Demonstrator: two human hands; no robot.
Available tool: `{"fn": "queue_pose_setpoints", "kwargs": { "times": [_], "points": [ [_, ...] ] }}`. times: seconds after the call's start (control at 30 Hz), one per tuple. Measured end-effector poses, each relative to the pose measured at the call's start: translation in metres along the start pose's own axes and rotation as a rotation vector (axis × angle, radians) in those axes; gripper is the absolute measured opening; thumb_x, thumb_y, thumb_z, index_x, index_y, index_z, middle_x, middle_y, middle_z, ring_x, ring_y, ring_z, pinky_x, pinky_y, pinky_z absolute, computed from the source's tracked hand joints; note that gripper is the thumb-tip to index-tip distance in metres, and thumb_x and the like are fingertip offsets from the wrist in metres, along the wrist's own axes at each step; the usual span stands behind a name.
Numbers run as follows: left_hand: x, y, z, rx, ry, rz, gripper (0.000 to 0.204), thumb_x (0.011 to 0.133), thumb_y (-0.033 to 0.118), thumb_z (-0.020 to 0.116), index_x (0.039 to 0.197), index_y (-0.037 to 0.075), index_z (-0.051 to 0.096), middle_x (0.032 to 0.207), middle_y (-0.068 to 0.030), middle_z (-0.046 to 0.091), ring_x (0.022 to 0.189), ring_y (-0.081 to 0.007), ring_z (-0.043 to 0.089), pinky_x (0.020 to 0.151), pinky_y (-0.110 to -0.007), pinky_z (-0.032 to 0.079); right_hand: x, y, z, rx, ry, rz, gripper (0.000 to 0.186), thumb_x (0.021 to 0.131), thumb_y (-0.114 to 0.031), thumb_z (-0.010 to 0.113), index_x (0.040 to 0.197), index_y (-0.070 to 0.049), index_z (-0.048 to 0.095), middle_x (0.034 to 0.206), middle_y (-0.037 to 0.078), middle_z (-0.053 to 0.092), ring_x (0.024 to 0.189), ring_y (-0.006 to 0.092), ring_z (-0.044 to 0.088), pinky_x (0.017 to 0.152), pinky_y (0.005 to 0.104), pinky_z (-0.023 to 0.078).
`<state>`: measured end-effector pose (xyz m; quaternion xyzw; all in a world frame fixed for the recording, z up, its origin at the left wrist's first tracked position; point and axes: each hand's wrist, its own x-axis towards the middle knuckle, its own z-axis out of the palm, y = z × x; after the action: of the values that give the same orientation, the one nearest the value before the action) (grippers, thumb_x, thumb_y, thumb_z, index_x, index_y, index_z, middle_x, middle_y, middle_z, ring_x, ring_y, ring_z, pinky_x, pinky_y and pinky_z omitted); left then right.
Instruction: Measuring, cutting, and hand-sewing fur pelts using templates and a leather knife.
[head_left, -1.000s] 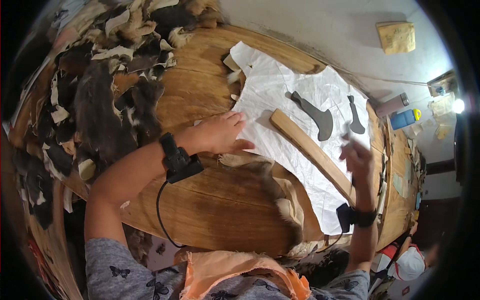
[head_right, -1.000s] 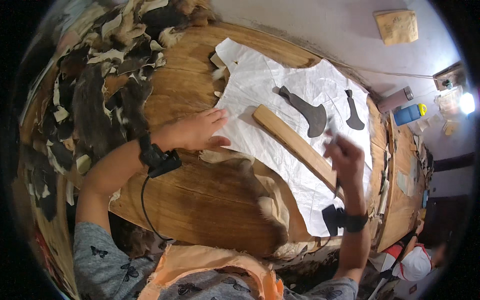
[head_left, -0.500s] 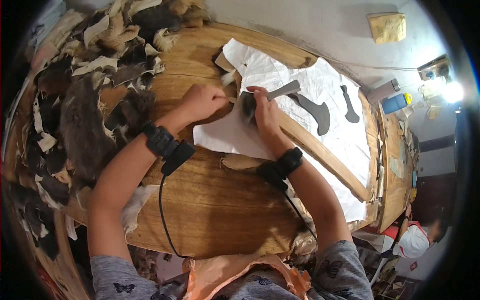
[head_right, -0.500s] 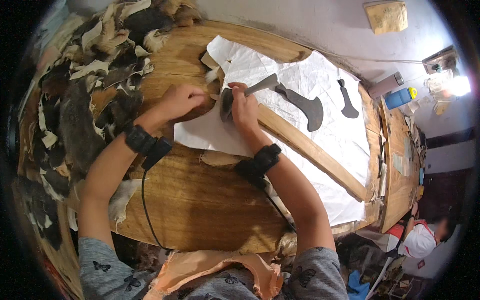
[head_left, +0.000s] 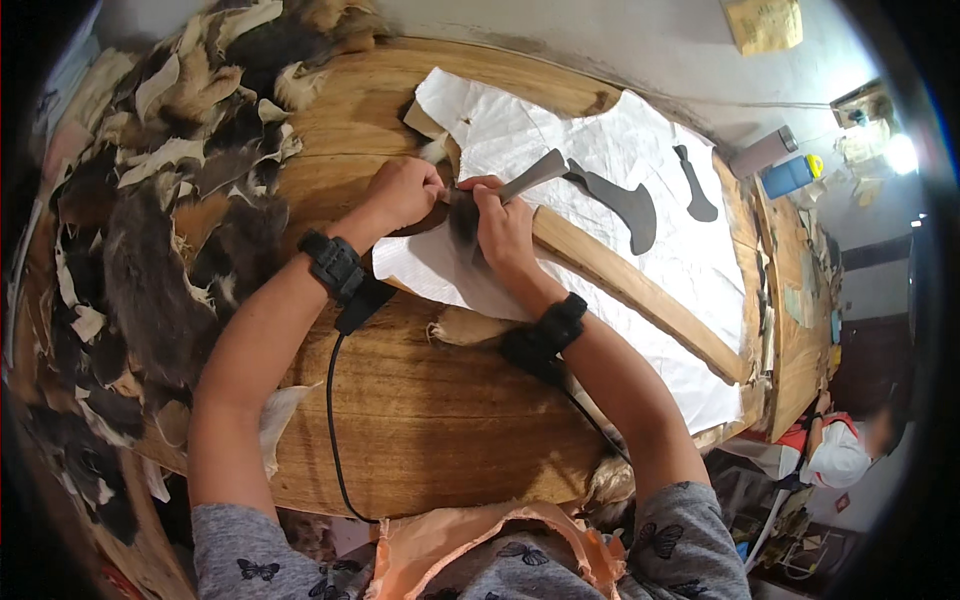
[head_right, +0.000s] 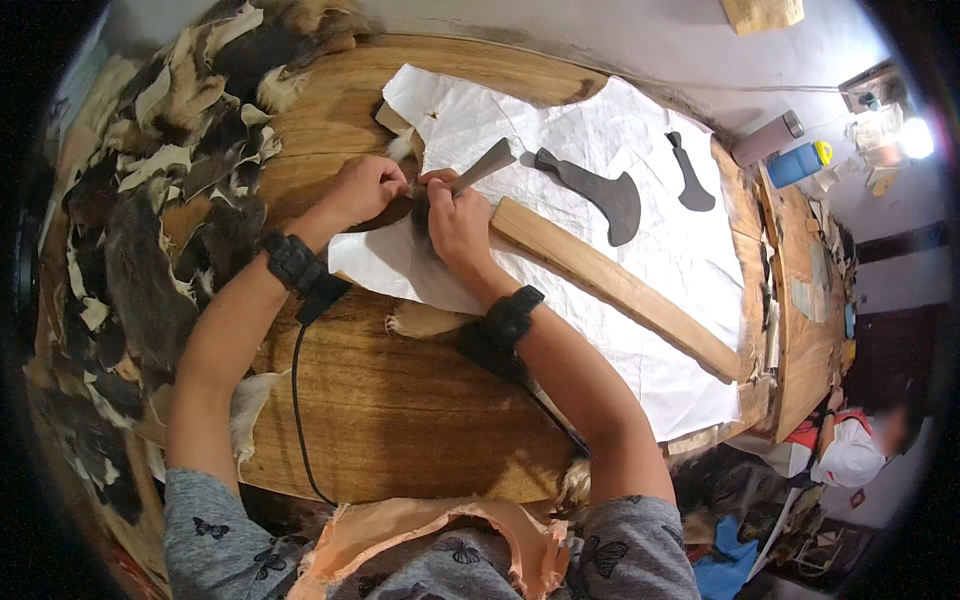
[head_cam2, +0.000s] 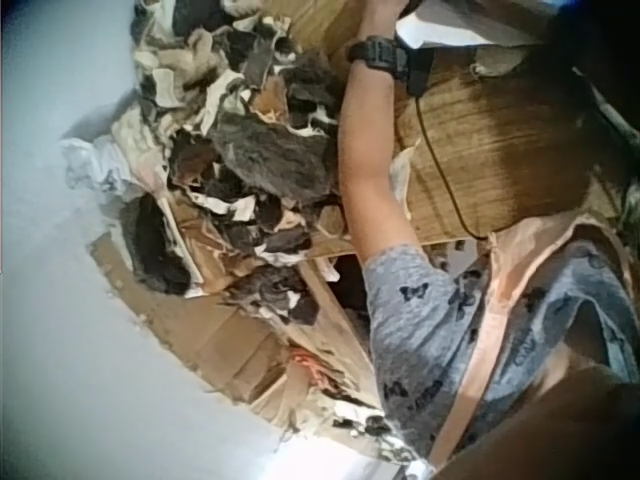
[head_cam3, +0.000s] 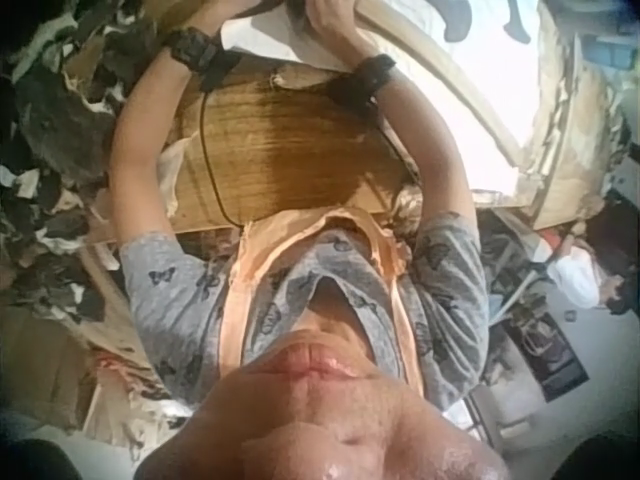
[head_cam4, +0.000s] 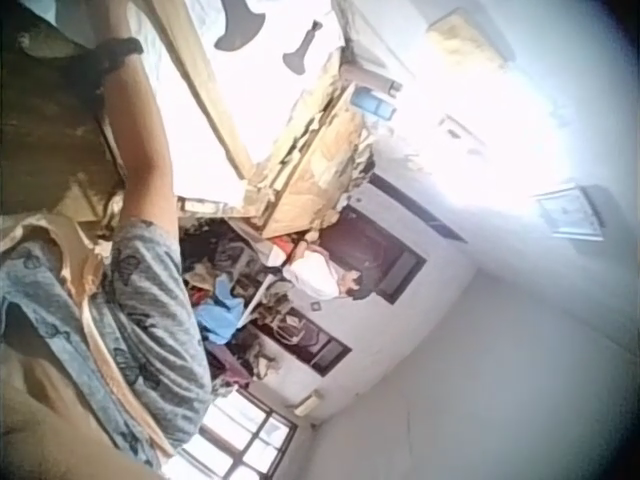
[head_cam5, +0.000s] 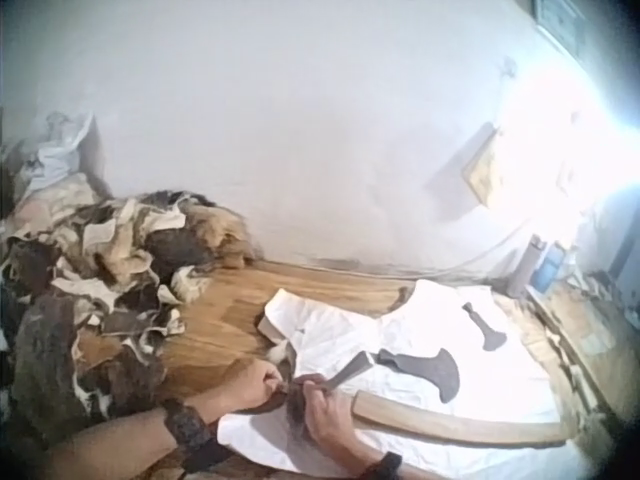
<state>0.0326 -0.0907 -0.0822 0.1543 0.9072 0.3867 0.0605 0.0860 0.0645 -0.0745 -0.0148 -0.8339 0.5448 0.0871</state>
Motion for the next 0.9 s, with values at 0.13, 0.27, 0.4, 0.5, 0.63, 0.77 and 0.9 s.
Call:
{"fn": "queue_pose_setpoints", "kwargs": {
  "times": [0.13,0.27,0.4,0.5,0.63,0.77,0.9],
  "points": [
    [0.000,0.001,0.006,-0.022,0.070,0.121,0.010,0.072,0.013,0.059,0.074,0.006,0.065,0.073,-0.0134,0.064,0.072,-0.0301,0.061,0.065,-0.037,0.048,-0.001,-0.002,0.000,-0.035,0.008,-0.006,0.027,0.085,-0.021,0.041,0.087,-0.006,0.063,0.065,0.021,0.057,0.066,0.0375,0.057,0.065,0.0435,0.042],
    [-0.006,0.004,0.005,-0.052,0.097,0.133,0.009,0.074,0.007,0.056,0.075,0.003,0.064,0.073,-0.0113,0.063,0.073,-0.0259,0.061,0.065,-0.035,0.047,0.001,0.001,0.008,-0.081,0.055,-0.065,0.027,0.086,-0.020,0.040,0.084,-0.006,0.062,0.069,0.021,0.059,0.070,0.0416,0.056,0.068,0.0472,0.041],
    [-0.028,0.027,-0.039,-0.475,0.050,0.152,0.013,0.075,0.000,0.052,0.081,0.001,0.063,0.076,-0.0052,0.062,0.073,-0.0163,0.059,0.067,-0.029,0.046,-0.001,0.005,0.018,-0.247,0.118,-0.146,0.029,0.086,-0.021,0.039,0.086,-0.006,0.063,0.071,0.022,0.059,0.072,0.0422,0.056,0.069,0.0469,0.042],
    [-0.062,0.064,-0.092,-0.460,-0.381,0.212,0.016,0.076,-0.002,0.052,0.089,0.000,0.062,0.083,-0.0058,0.062,0.079,-0.0157,0.058,0.072,-0.027,0.045,0.006,0.008,0.002,0.067,0.060,0.079,0.034,0.086,-0.026,0.038,0.090,-0.003,0.064,0.077,0.025,0.060,0.082,0.0422,0.057,0.075,0.0434,0.043],
    [-0.111,0.071,-0.054,0.159,-0.154,0.507,0.022,0.081,0.013,0.057,0.099,0.002,0.059,0.106,-0.0132,0.058,0.096,-0.0327,0.054,0.082,-0.038,0.045,0.009,0.012,0.006,0.169,0.118,0.060,0.036,0.085,-0.027,0.040,0.088,-0.002,0.065,0.074,0.021,0.061,0.077,0.0357,0.059,0.071,0.0396,0.044],
    [-0.139,0.073,-0.028,0.435,-0.361,0.208,0.036,0.087,0.031,0.051,0.105,0.001,0.058,0.117,-0.0153,0.054,0.106,-0.0334,0.050,0.089,-0.039,0.042,0.001,-0.020,-0.027,0.213,0.074,-0.003,0.033,0.084,-0.026,0.043,0.087,-0.002,0.065,0.070,0.014,0.061,0.069,0.0236,0.056,0.066,0.0346,0.043],
    [-0.145,0.056,-0.005,0.316,-0.275,0.202,0.036,0.087,0.030,0.052,0.107,0.000,0.057,0.120,-0.0170,0.052,0.107,-0.0342,0.049,0.091,-0.038,0.041,0.000,-0.018,-0.116,-0.164,-0.027,-0.279,0.023,0.081,-0.019,0.047,0.085,-0.002,0.063,0.074,0.017,0.062,0.070,0.0306,0.059,0.066,0.0358,0.045]
  ]
}}
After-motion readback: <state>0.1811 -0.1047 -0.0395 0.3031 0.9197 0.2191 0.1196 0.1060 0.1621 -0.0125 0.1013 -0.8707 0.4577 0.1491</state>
